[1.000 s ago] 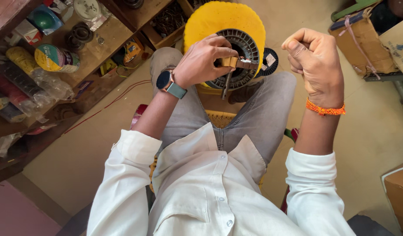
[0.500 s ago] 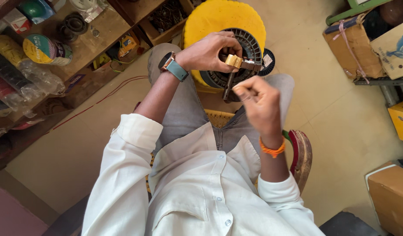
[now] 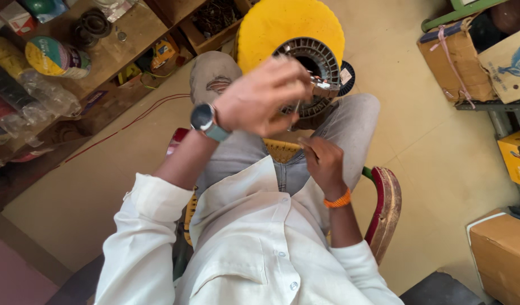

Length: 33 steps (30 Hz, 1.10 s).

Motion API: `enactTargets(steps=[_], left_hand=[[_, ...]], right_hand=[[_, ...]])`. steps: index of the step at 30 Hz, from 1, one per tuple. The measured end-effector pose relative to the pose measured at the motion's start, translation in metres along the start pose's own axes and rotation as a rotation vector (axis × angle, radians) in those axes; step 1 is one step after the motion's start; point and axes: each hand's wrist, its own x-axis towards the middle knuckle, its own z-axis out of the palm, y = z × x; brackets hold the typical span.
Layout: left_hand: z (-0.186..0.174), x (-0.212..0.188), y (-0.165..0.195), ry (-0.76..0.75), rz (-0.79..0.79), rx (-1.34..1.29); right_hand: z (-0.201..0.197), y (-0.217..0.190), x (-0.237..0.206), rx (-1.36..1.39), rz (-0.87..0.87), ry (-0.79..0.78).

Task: The person sits in a workshop with a motor armature clamped in a yellow holder at their lap. They use a small hand tool to work on the copper commutator, rotating the armature to reach different sections and steadying it with the other hand.

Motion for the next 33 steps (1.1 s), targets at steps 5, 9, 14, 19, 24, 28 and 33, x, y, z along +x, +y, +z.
enactTargets(steps=[5,9,14,19,24,28,33], left_hand=[[0.014,-0.012,0.030,-0.046,0.055,0.079],[0.015,-0.015,0.028,-0.029,-0.025,0.102],[0.029,-0.015,0.013,0.062,-0.090,0.255],[0.054,-0.021,0.011,0.041,0.076,0.192],[0.077,-0.029,0.024,0.165,-0.247,-0.057],[0.094,-0.028,0.036,0.469,-0.551,-0.408],[0.107,-0.015,0.033,0.788,-0.755,-1.131]], right_hand=[[-0.046,-0.019,0.020,-0.055,-0.298,-0.185],[-0.051,-0.024,0.055,-0.049,-0.426,-0.269],[-0.032,-0.019,0.061,-0.059,-0.406,-0.261],[-0.033,-0.018,0.045,-0.014,-0.386,-0.251],[-0.067,-0.031,0.068,-0.108,-0.426,-0.179],[-0.092,-0.036,0.107,-0.352,-0.491,-0.302],[-0.084,-0.005,0.167,-0.383,-0.607,-0.362]])
